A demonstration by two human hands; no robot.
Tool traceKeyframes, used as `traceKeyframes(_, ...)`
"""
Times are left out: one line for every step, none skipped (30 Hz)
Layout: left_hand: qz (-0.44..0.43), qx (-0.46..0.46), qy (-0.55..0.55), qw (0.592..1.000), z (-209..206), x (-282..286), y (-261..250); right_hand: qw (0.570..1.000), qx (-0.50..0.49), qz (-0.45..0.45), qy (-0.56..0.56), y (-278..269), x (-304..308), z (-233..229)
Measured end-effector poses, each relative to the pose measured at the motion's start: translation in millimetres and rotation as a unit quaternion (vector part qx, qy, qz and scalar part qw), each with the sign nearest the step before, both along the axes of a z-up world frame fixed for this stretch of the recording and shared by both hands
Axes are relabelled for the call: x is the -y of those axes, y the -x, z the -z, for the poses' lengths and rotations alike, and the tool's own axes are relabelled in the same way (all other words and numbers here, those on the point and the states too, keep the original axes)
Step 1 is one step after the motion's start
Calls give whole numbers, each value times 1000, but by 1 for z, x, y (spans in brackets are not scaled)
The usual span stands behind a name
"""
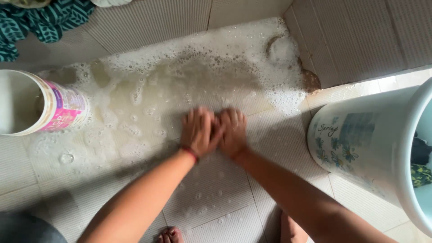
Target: Washing various items of clothing by hand with detergent on the floor and in a bucket.
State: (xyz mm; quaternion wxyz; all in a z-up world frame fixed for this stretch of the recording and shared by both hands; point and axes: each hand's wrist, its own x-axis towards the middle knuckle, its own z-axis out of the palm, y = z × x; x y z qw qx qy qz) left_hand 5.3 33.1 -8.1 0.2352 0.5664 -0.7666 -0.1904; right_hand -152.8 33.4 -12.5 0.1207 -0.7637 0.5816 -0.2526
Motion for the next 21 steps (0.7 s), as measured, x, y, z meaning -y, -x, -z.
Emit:
traceKeyframes(39,-12,42,998,8,-27,-3,1000,-9,-8,-15,2,-21,1)
traceKeyframes(40,-13,42,998,8,-25,-4,1000,-10,-8,-14,4,-24,7)
traceKeyframes(32,11,82,996,10,-22,-4,997,-68,-36,9,6,-25,15)
traceKeyframes(25,34,120,992,11,-19,-4,990,-125,-65,32,8,-26,23)
traceKeyframes(25,32,113,993,-2,3,1,990,-127,-65,24,3,-1,8)
traceKeyframes(-9,41,10,999,-16,24,7,990,-119,-40,-56,-2,23,-8)
traceKeyframes(-44,55,-79,994,-31,57,9,987,-108,-14,-121,-11,59,-24)
traceKeyframes(-43,56,-74,995,-32,68,11,987,-106,-12,-117,-15,70,-38)
traceKeyframes(-57,55,-57,995,-34,81,14,981,-128,9,-143,-19,83,-52)
traceKeyframes(-71,53,-40,995,-35,95,17,974,-149,31,-169,-23,95,-67)
traceKeyframes(-71,48,-40,995,-33,90,18,973,-153,32,-170,-16,88,-52)
traceKeyframes(-55,76,-69,993,-30,85,20,980,-173,19,-100,-9,82,-37)
traceKeyframes(-41,108,-92,989,-29,87,15,982,-187,4,-25,-8,82,-22)
traceKeyframes(-43,108,-88,989,-19,65,12,982,-187,4,-21,-5,62,-24)
traceKeyframes(-1,98,-20,995,-7,39,9,985,-168,-21,-35,-2,37,-24)
traceKeyframes(41,87,48,994,7,14,5,987,-148,-47,-50,1,13,-22)
traceKeyframes(41,85,41,995,7,-1,4,986,-149,-47,-56,6,-7,-10)
traceKeyframes(57,88,1,994,7,-15,3,992,-107,-58,-35,11,-27,1)
traceKeyframes(74,92,-35,992,7,-23,1,996,-64,-68,-8,15,-41,12)
traceKeyframes(75,91,-38,992,4,-3,4,996,-64,-67,-11,15,-19,13)
traceKeyframes(42,88,-13,995,0,12,8,977,-185,-80,72,15,0,11)
